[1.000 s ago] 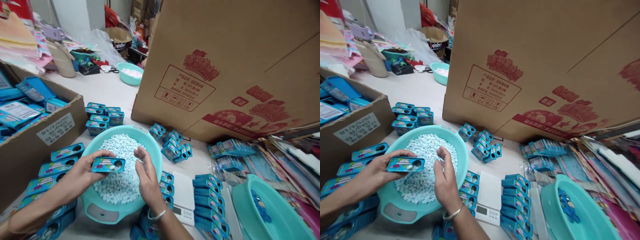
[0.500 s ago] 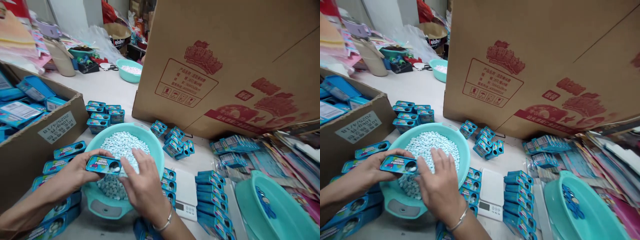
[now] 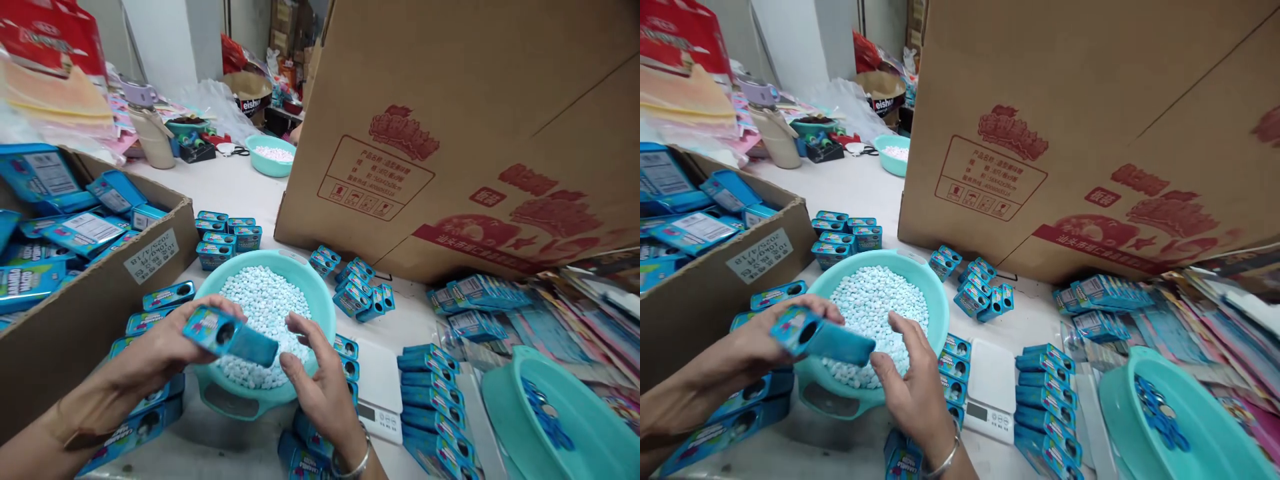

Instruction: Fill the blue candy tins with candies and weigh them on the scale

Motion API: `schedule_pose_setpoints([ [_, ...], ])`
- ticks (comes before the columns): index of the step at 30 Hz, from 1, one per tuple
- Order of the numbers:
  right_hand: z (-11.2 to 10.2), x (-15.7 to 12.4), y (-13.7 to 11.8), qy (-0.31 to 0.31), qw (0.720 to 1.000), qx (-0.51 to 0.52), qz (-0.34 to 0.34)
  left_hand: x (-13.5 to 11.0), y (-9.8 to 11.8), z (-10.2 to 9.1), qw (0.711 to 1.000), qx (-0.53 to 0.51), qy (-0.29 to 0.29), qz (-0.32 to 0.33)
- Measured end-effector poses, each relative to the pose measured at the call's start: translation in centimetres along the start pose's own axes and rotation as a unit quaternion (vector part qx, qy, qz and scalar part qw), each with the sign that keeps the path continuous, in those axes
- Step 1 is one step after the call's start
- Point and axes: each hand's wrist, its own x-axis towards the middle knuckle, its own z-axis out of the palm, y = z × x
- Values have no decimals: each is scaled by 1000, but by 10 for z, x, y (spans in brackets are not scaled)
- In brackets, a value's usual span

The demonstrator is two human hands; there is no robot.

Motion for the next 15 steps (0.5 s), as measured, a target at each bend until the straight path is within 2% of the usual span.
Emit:
schedule_pose_setpoints([
  [2, 5, -2, -4, -10, 1000, 0, -12, 1, 4, 7, 999, 0, -13, -41],
  [4, 9, -4, -10, -19, 998, -36, -43, 1, 5, 16, 998, 23, -22, -52],
  [6, 10, -4, -18, -26, 991, -92, -92, 2, 4, 27, 998, 49, -26, -31],
  [9, 2, -3, -31, -35, 967, -203, -150, 3, 3, 47, 993, 116, 6, 36],
  [12, -25, -6, -39, -22, 951, -271, -150, 1, 8, 70, 975, 188, 39, 111],
  [15, -70, -19, -36, 34, 959, -249, -130, -10, 7, 79, 955, 225, 48, 185],
])
